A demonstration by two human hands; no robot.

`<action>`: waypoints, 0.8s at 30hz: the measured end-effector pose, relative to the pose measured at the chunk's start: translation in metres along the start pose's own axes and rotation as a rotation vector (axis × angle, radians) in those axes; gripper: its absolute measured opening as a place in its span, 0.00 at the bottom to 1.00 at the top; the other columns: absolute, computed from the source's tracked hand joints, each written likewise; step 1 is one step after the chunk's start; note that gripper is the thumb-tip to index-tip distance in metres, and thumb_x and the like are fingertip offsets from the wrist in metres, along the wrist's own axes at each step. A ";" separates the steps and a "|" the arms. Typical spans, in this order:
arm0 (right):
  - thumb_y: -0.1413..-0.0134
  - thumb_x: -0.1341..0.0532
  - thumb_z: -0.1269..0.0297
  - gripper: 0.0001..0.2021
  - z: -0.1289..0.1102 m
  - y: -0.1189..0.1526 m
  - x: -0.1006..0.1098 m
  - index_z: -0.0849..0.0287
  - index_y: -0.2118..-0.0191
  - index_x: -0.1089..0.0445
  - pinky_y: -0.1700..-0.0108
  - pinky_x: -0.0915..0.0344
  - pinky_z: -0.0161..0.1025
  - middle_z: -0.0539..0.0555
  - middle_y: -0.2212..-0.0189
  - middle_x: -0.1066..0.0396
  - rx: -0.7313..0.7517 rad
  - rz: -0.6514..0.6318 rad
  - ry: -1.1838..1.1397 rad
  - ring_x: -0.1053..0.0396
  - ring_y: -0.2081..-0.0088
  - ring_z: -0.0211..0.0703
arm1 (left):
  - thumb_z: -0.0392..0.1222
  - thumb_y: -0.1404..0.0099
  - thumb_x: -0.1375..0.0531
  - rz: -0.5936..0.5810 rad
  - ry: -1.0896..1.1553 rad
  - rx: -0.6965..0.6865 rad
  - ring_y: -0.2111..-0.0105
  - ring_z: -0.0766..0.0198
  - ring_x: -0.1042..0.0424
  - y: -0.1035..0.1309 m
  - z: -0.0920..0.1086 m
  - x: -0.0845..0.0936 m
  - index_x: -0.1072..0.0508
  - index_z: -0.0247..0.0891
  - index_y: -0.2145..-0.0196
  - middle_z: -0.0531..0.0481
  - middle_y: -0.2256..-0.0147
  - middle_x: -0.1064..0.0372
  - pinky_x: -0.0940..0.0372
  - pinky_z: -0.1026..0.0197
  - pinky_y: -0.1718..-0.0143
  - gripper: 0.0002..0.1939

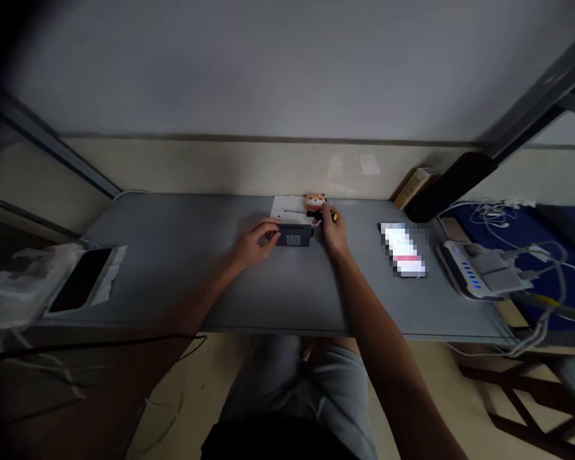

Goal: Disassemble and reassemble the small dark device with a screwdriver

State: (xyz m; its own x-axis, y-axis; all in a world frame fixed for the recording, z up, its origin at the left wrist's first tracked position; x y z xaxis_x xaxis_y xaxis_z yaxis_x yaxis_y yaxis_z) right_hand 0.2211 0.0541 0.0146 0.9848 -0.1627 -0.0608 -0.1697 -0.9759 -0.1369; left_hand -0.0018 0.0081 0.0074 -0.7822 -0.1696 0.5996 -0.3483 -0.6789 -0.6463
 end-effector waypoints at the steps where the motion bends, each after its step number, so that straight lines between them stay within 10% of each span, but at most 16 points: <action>1: 0.54 0.38 0.24 0.33 0.002 -0.001 0.000 0.55 0.70 0.27 0.78 0.49 0.36 0.47 0.80 0.32 0.001 0.004 -0.028 0.45 0.80 0.34 | 0.42 0.23 0.46 0.012 -0.011 -0.030 0.63 0.65 0.23 0.000 0.000 0.000 0.27 0.40 0.59 0.44 0.52 0.23 0.27 0.61 0.56 0.09; 24: 0.46 0.32 0.38 0.24 0.016 -0.008 0.007 0.56 0.73 0.31 0.80 0.49 0.32 0.45 0.80 0.32 -0.040 0.190 -0.342 0.40 0.81 0.31 | 0.36 0.25 0.42 0.052 -0.071 0.066 0.68 0.70 0.24 0.013 0.003 -0.008 0.28 0.41 0.49 0.43 0.45 0.24 0.27 0.63 0.60 0.09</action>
State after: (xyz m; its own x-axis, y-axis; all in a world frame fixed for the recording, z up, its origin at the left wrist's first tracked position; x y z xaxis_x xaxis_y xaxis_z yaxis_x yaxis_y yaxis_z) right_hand 0.2286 0.0634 0.0000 0.8658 -0.2896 -0.4080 -0.3392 -0.9392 -0.0532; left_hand 0.0016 -0.0015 -0.0047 -0.7587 -0.2545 0.5996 -0.2716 -0.7132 -0.6463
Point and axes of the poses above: each hand's wrist, its own y-axis away from the middle knuckle, its own x-axis out of the back of the hand, z = x × y, the point moved 1 cm from there along -y, towards the middle knuckle
